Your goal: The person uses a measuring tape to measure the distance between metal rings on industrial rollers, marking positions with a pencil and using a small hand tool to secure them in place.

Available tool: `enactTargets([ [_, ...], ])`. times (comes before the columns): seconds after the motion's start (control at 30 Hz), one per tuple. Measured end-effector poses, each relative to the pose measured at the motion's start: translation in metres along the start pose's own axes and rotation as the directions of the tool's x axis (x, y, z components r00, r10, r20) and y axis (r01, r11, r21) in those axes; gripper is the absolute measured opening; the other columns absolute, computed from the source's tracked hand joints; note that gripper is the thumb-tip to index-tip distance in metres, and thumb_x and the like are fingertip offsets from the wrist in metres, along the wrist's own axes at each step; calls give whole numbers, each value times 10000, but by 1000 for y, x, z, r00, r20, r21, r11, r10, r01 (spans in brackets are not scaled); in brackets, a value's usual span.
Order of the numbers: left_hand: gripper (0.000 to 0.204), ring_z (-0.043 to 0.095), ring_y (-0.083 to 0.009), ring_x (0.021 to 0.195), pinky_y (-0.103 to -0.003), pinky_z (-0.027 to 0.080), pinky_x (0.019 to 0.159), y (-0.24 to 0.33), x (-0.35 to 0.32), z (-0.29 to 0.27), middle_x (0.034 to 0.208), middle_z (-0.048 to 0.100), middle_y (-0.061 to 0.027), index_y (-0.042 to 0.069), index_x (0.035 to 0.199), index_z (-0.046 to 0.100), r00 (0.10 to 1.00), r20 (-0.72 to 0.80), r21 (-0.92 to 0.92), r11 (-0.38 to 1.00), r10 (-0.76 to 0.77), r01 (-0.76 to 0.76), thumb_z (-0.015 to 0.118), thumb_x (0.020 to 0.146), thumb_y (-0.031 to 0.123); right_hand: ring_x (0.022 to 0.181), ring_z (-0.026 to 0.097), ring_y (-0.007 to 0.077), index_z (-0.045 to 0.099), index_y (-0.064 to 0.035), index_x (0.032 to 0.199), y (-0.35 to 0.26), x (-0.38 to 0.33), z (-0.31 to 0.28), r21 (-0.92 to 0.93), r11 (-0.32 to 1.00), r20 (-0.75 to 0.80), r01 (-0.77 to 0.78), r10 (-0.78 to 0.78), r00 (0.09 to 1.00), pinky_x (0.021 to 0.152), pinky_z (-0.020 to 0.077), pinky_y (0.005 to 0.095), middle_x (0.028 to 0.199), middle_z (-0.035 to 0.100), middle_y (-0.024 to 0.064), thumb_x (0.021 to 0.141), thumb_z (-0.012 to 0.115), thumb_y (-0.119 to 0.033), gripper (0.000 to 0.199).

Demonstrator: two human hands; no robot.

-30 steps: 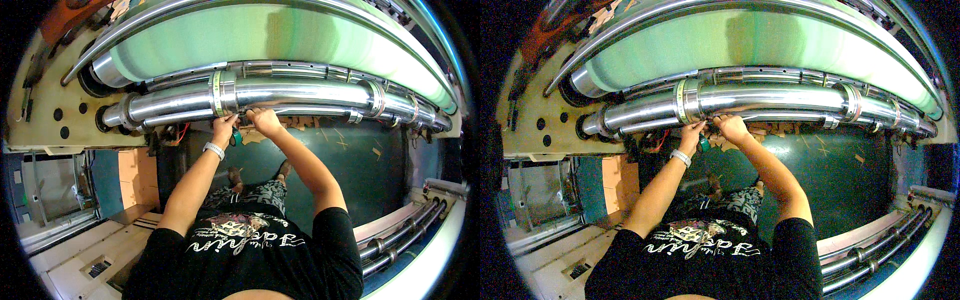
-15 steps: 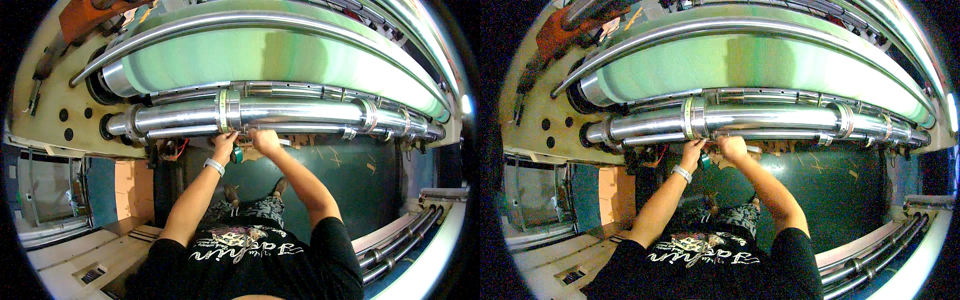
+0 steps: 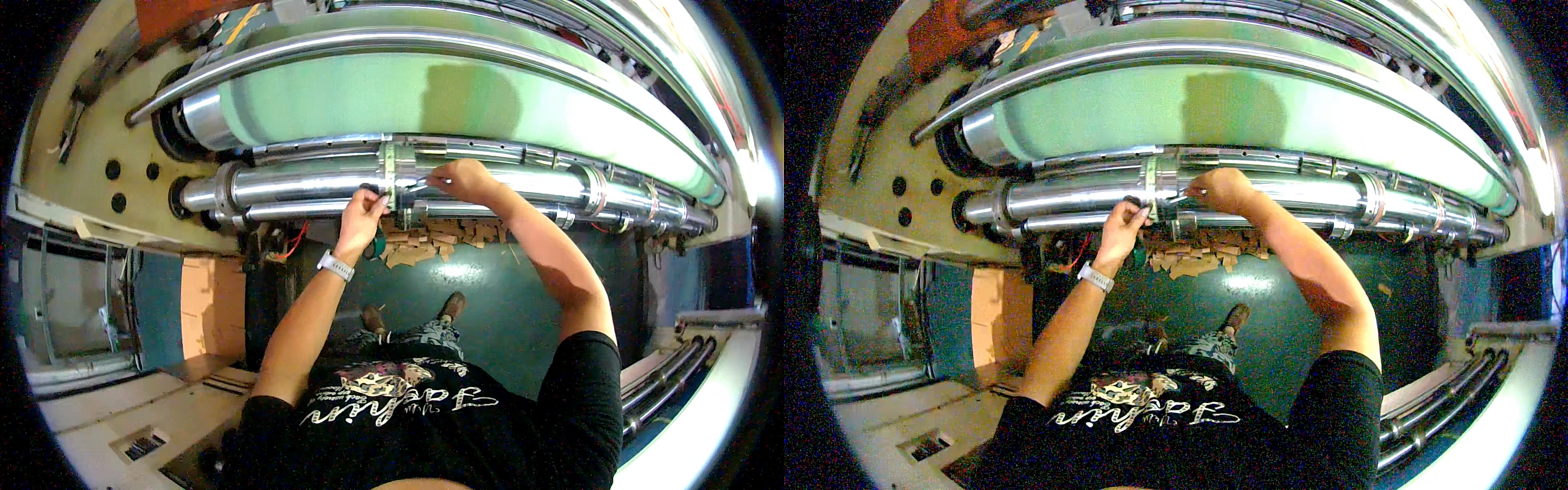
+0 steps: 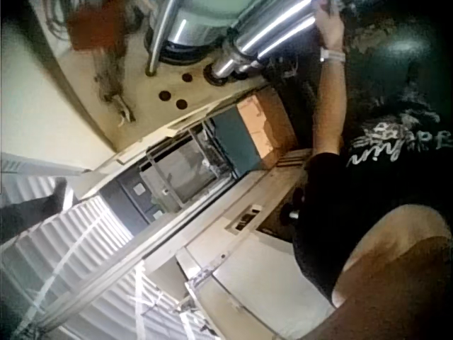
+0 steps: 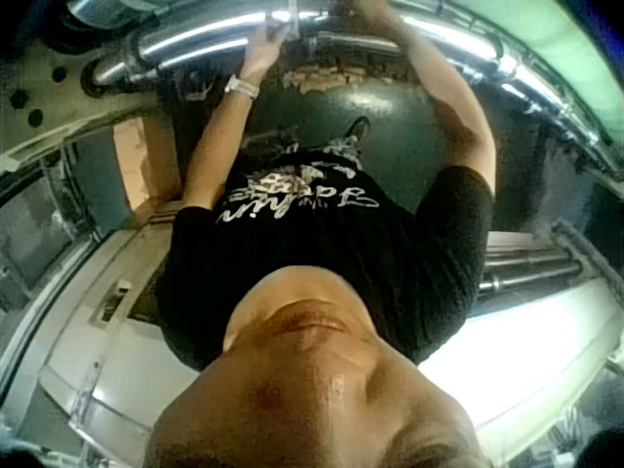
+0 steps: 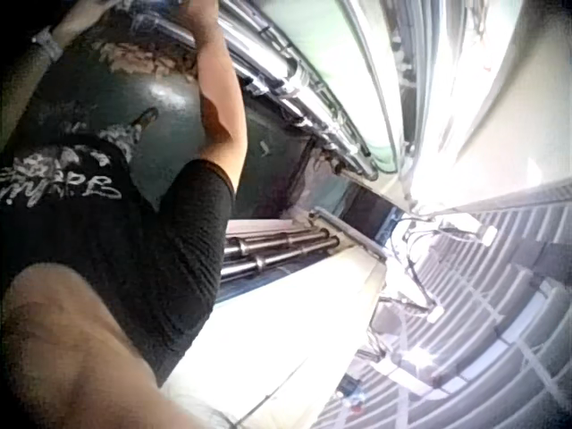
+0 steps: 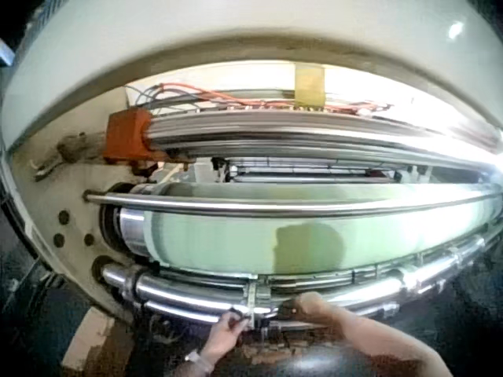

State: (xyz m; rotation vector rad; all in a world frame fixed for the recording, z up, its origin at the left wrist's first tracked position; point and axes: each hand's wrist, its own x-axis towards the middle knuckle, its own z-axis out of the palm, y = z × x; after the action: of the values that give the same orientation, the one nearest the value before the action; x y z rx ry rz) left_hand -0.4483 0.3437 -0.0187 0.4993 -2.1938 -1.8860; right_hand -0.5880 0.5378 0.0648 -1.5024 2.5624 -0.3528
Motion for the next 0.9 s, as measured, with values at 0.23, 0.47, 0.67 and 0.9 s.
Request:
enactTargets([
  [0.23, 290, 557, -126, 596, -258, 433, 510, 1, -22, -9, 732, 611, -87, -4, 910, 476, 972, 214, 45, 995, -94, 86, 562, 854, 267, 625, 572, 366, 627, -111, 778, -2, -16, 16, 116, 988, -25, 99, -97, 995, 558, 454, 444, 675, 593, 165, 822, 486, -477, 395],
  [0.47, 695, 550, -150, 606, -267, 464, 559, -23, -56, -4, 962, 580, -116, 33, 1301, 236, 716, 654, -74, 921, -245, 382, 557, 822, 421, 782, 573, 117, 622, -38, 940, -67, -77, 106, 931, 292, 114, -218, 335, 935, 701, 465, 297, 869, 642, 39, 753, 682, -286, 317],
  [0.67, 1036, 547, -151, 884, -298, 412, 836, -19, -70, 25, 996, 600, -93, 40, 1351, -132, 678, 720, -38, 968, -147, 249, 680, 759, 291, 678, 450, 38, 515, -70, 1094, -115, -94, 125, 981, -49, 193, -186, 226, 955, 565, 362, 203, 768, 530, -38, 737, 660, -105, 386],
  [0.9, 713, 524, -123, 672, -261, 446, 629, -20, -50, 32, 1070, 479, -103, 44, 1297, 316, 530, 785, 189, 938, -322, 290, 643, 769, 394, 543, 381, 50, 525, -105, 824, -53, -126, 140, 986, -82, 165, -144, 495, 853, 468, 298, 210, 637, 439, -50, 776, 633, -189, 145],
])
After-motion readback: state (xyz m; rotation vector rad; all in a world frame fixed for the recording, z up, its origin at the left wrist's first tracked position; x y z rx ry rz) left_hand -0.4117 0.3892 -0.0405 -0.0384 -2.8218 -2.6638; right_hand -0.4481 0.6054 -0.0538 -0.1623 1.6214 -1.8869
